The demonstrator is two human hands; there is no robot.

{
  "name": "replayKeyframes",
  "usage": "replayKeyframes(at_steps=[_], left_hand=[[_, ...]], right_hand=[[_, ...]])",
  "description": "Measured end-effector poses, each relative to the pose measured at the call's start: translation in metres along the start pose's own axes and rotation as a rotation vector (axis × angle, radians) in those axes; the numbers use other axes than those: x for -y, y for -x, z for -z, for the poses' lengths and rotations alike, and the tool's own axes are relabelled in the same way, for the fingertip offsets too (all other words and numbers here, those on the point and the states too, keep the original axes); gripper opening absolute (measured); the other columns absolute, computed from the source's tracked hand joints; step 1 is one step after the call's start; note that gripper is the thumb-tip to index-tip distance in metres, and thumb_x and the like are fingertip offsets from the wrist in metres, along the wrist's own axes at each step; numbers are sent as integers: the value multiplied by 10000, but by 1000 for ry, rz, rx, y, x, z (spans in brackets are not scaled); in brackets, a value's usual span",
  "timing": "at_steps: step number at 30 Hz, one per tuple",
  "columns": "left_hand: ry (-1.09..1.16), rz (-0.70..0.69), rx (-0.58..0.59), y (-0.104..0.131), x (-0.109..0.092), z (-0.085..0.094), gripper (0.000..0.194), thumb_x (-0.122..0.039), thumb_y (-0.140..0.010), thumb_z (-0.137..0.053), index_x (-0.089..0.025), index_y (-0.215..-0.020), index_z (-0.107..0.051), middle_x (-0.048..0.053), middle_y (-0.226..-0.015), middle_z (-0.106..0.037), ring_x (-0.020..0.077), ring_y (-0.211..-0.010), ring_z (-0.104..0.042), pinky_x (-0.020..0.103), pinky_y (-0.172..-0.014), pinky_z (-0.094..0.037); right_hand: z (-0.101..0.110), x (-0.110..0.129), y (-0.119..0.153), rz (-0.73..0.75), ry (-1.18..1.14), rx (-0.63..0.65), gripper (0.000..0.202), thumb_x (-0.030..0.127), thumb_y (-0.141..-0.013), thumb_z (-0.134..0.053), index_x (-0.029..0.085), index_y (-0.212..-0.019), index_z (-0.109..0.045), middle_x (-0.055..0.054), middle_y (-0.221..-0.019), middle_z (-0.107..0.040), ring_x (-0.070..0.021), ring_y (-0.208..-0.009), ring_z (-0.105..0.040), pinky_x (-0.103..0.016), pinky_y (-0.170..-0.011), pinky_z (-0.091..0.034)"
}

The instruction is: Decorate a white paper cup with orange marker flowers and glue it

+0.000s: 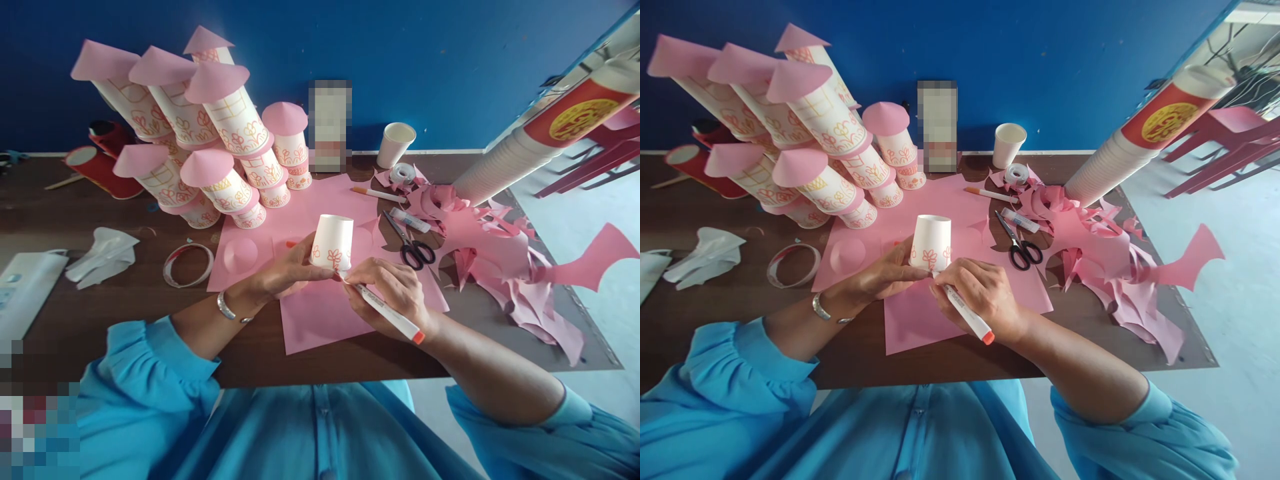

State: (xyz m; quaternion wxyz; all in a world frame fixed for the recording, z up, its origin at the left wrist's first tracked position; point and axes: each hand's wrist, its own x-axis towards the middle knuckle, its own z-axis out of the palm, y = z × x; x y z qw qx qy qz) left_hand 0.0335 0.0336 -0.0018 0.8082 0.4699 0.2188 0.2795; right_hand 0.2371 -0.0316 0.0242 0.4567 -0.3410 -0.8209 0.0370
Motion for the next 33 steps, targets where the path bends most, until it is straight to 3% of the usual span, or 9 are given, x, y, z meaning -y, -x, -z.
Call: replayKeyframes(at_steps=[11,33], left_hand=[[-58,39,-17,0,-4,-2,688,-192,-780,-850,-217,-1388,-531,86,-1127,-706,248,-1042,-685,356,-874,-551],[-95,36,-51,0,7,4,758,-246,-754,-881,-227,-1416,-511,127,-1266,-695,277,-1107,-677,384,-900,-547]], right_hand=[[3,1,-1,4,3,-6,150,93,-923,-633,222,-977,-581,6,-744,-705,-138,-642,-700,-257,-575,-537],[1,0,-2,9,5,20,172,68,-897,-635,225,-952,-591,12,-741,-700,-143,-632,-695,-254,-583,-540]])
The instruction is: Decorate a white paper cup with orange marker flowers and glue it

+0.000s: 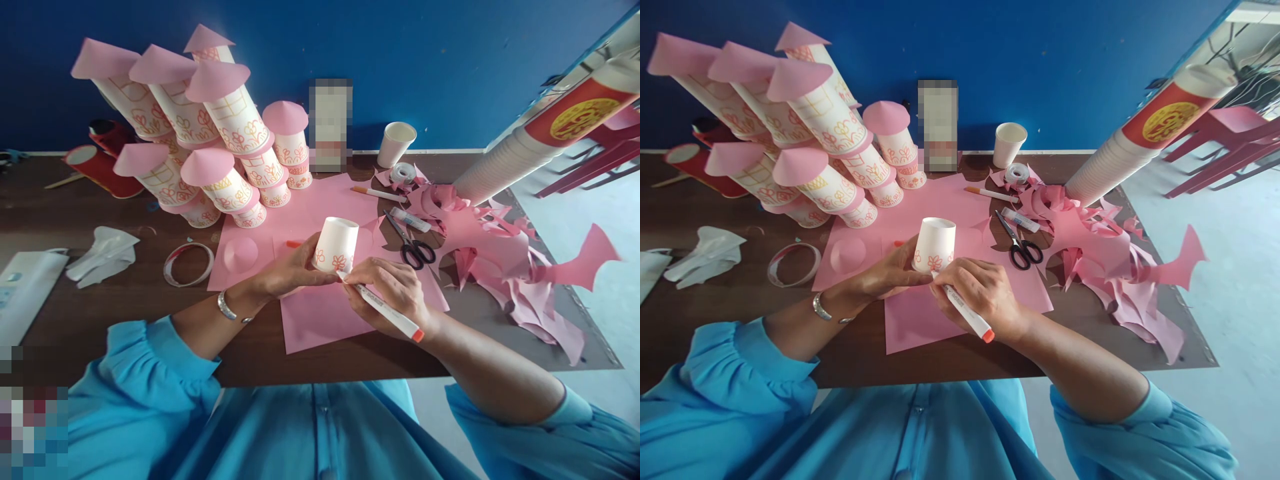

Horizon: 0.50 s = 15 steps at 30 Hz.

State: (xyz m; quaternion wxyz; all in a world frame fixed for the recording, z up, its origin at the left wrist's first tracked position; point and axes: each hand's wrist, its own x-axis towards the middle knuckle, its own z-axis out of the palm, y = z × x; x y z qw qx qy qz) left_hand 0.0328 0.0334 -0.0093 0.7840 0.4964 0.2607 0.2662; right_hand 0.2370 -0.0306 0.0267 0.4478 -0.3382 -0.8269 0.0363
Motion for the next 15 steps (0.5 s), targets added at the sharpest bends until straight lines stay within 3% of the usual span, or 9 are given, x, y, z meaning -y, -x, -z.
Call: replayKeyframes(at_steps=[9,15], left_hand=[[12,1,3,-1,-3,-2,721,-255,-742,-885,-216,-1377,-546,103,-1166,-699,260,-1058,-674,367,-876,-550],[35,-38,35,1,-12,-6,645,-237,-765,-864,-236,-1351,-595,84,-1126,-709,248,-1040,-684,387,-913,-573]], right_hand=[[-1,1,0,-21,-9,12,168,65,-891,-616,224,-908,-566,25,-695,-667,-120,-567,-627,-247,-551,-484],[4,1,-1,6,-17,-55,185,75,-901,-637,231,-986,-581,13,-732,-691,-143,-636,-691,-256,-589,-546]])
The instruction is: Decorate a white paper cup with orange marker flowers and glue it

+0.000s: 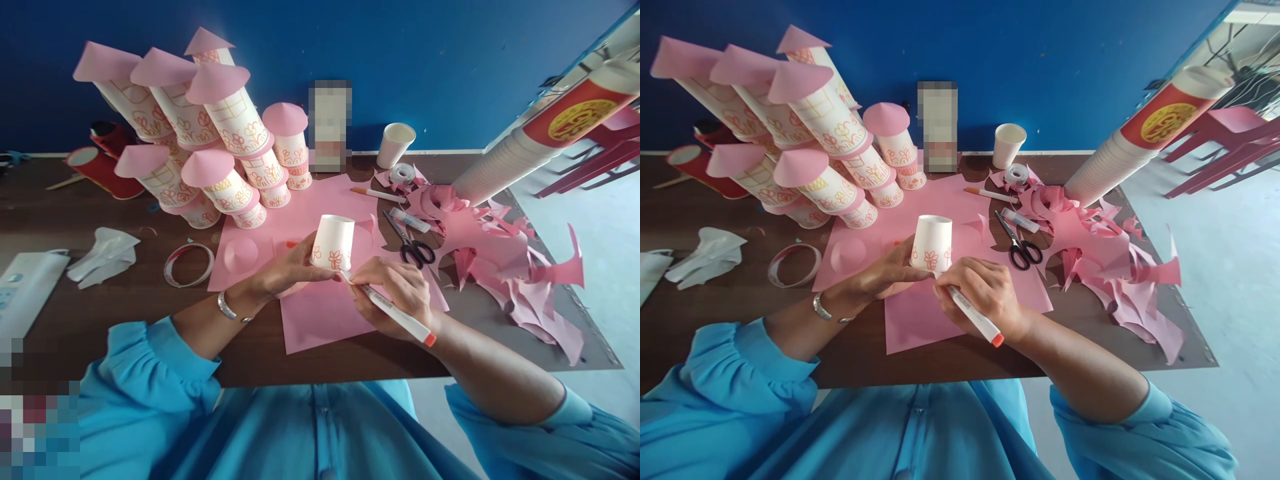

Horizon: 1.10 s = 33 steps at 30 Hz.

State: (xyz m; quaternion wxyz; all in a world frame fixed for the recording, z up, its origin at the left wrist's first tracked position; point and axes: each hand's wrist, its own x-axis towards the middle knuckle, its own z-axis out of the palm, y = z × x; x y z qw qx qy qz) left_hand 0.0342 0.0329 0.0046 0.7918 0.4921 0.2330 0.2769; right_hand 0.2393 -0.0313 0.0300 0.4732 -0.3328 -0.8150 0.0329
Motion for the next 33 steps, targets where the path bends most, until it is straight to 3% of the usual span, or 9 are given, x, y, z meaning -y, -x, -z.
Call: replayKeyframes(at_steps=[9,13,17,21,33], left_hand=[[81,-75,49,-2,9,9,554,-212,-849,-778,-276,-1373,-611,113,-1342,-667,321,-1263,-643,422,-999,-563],[67,-41,67,-2,9,8,615,-192,-842,-793,-244,-1411,-564,123,-1289,-706,308,-1210,-683,440,-1031,-544],[27,17,14,-1,8,5,655,-163,-802,-831,-213,-1392,-550,129,-1242,-726,303,-1142,-707,448,-995,-548],[51,-23,2,-2,11,7,694,-143,-787,-832,-239,-1405,-531,114,-1226,-722,290,-1137,-706,444,-987,-557],[42,-79,98,2,6,5,557,-264,-876,-778,-253,-1394,-573,114,-1297,-708,326,-1259,-658,458,-1056,-524]], right_hand=[[4,-3,-3,-65,47,-72,171,116,-912,-672,217,-1036,-612,-49,-890,-744,-179,-778,-750,-305,-695,-624],[1,-4,-2,-49,31,-45,170,111,-913,-688,206,-1033,-614,-59,-895,-745,-184,-802,-764,-310,-709,-639],[-1,-4,1,-10,-2,-43,170,116,-926,-686,199,-1054,-611,-68,-878,-736,-200,-828,-763,-340,-726,-646],[-1,-4,2,-9,15,-27,164,132,-936,-680,202,-1064,-607,-57,-862,-731,-187,-788,-746,-330,-692,-633],[-2,-3,0,42,-60,-27,182,87,-917,-664,197,-1052,-613,-43,-831,-730,-187,-780,-724,-339,-703,-628]])
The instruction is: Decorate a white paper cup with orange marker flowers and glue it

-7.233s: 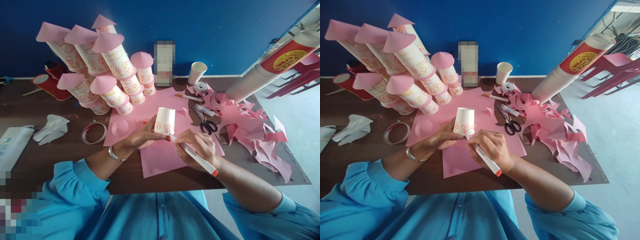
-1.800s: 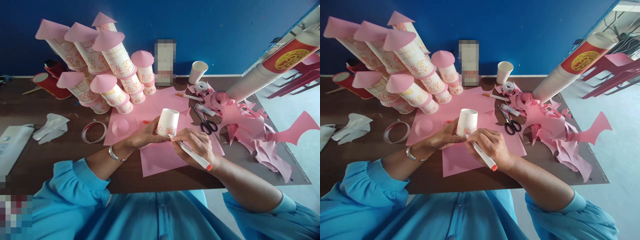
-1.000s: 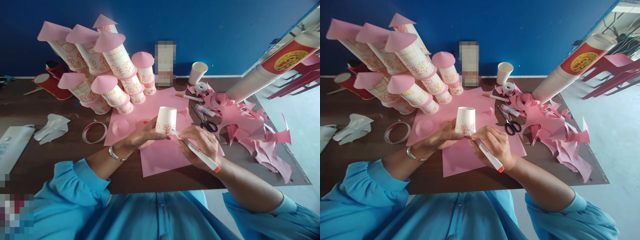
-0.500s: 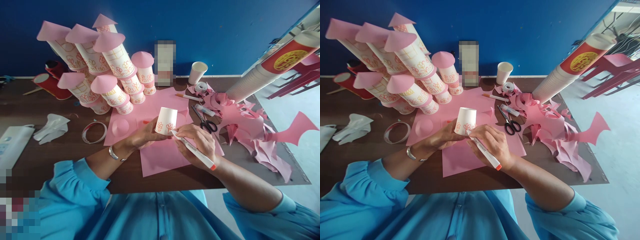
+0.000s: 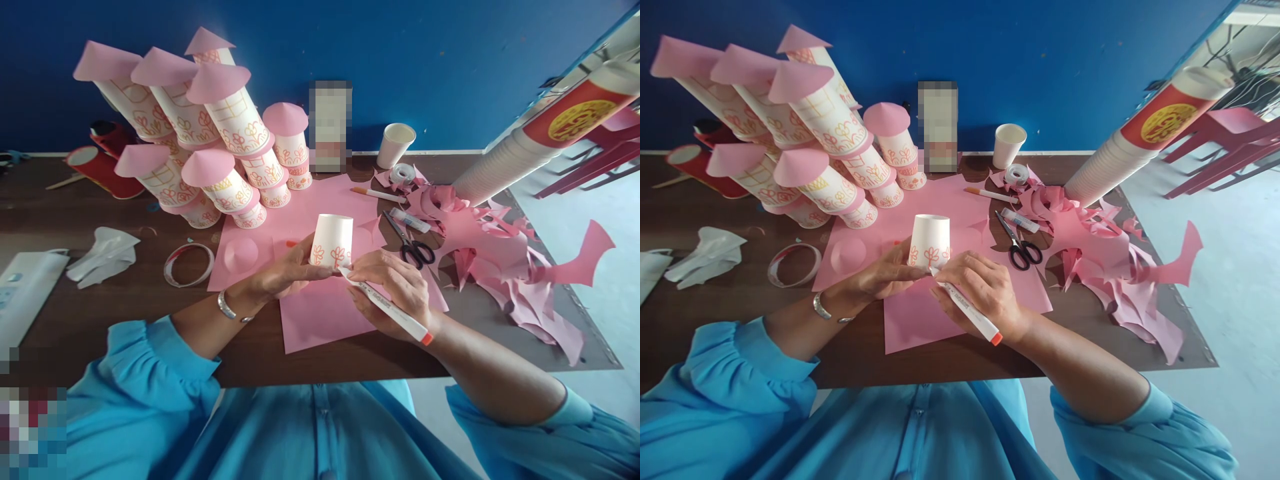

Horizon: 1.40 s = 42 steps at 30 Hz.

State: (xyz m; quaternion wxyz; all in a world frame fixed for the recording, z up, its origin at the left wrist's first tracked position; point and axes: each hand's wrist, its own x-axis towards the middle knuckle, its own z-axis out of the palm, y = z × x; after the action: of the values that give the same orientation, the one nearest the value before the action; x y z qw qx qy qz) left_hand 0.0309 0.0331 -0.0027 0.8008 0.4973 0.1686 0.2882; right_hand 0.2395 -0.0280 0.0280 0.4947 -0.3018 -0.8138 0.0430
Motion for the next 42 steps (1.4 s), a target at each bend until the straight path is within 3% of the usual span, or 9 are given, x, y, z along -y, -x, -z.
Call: replayKeyframes(at_steps=[15,33,42], left_hand=[[27,15,5,1,0,0,554,-224,-896,-746,-254,-1414,-552,113,-1272,-710,310,-1236,-668,465,-1065,-520],[-13,43,-80,-2,0,-2,620,-218,-837,-800,-217,-1399,-537,128,-1221,-722,297,-1154,-695,432,-985,-552],[-29,37,-66,-2,0,0,503,-206,-843,-801,-202,-1307,-606,107,-1169,-748,264,-1075,-711,398,-937,-546]], right_hand=[[-1,-1,3,-22,33,18,240,47,-886,-671,210,-1048,-601,-26,-825,-713,-167,-720,-688,-316,-655,-579],[-2,2,0,-50,44,10,182,58,-893,-648,212,-964,-583,-5,-753,-695,-156,-654,-681,-297,-619,-561],[0,2,-1,-65,15,22,165,70,-901,-627,217,-965,-585,-9,-774,-706,-149,-666,-695,-287,-614,-568]])
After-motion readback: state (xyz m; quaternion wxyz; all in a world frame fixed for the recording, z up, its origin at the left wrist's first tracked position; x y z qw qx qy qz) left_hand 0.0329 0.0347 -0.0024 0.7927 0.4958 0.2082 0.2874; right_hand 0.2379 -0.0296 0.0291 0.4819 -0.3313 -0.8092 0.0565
